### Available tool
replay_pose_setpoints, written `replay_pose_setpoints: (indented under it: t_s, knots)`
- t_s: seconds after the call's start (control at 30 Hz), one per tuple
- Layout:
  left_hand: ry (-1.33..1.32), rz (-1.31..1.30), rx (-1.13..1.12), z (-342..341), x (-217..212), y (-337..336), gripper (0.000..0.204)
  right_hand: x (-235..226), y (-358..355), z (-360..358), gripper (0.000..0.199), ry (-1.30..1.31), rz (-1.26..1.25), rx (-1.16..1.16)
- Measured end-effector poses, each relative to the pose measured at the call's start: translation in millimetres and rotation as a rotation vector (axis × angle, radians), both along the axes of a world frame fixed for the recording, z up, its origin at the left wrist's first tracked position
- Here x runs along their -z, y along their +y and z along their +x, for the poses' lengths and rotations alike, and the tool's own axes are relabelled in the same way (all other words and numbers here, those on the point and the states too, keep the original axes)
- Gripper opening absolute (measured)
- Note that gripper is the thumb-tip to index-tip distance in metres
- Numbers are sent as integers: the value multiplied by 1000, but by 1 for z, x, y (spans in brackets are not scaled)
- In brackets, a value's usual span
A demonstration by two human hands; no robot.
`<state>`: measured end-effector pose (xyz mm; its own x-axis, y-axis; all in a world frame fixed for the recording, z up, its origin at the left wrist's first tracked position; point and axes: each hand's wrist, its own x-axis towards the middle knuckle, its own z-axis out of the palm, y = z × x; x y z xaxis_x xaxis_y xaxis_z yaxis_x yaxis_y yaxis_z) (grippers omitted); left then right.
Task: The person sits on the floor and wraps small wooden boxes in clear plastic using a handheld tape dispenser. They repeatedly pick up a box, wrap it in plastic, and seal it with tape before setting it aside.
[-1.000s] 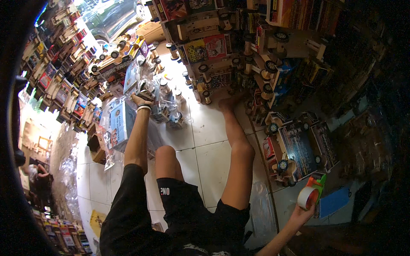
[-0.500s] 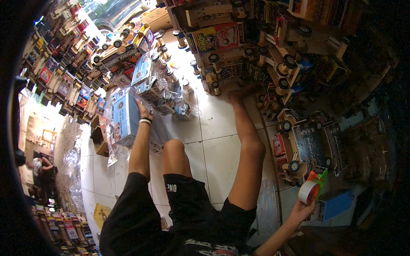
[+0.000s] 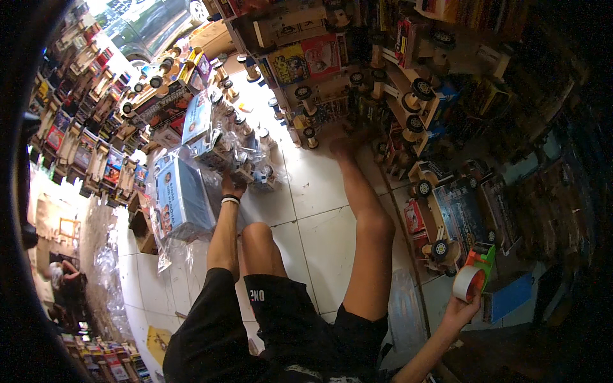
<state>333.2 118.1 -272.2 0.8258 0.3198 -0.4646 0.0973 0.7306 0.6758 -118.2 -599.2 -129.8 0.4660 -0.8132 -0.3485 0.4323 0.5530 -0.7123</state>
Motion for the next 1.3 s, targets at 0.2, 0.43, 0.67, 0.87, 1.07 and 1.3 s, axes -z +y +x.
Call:
replay_pose_setpoints:
  t_s: [0.2, 0.43, 0.67, 0.87, 1.07, 1.3]
  knots:
    - [39, 76, -143, -9, -4, -42, 83, -2, -4, 5, 46, 27, -21, -13]
    - [-92, 13, -28, -6, -5, -39, 49, -24, 5, 34, 48, 49, -102, -27]
    - [-167, 329, 170, 1, -2, -27, 60, -32, -10, 98, 51, 196, -418, -44]
    - [319, 645, 250, -92, -110, -57, 91, 10, -38, 135, 62, 674, -887, -25]
    - [-91, 1888, -496, -322, -203, -66, 52, -7, -33, 116, 62, 812, -1090, 85]
    - [457, 1502, -275, -362, -212, 90, 67, -38, 9, 117, 48, 477, -1176, 234]
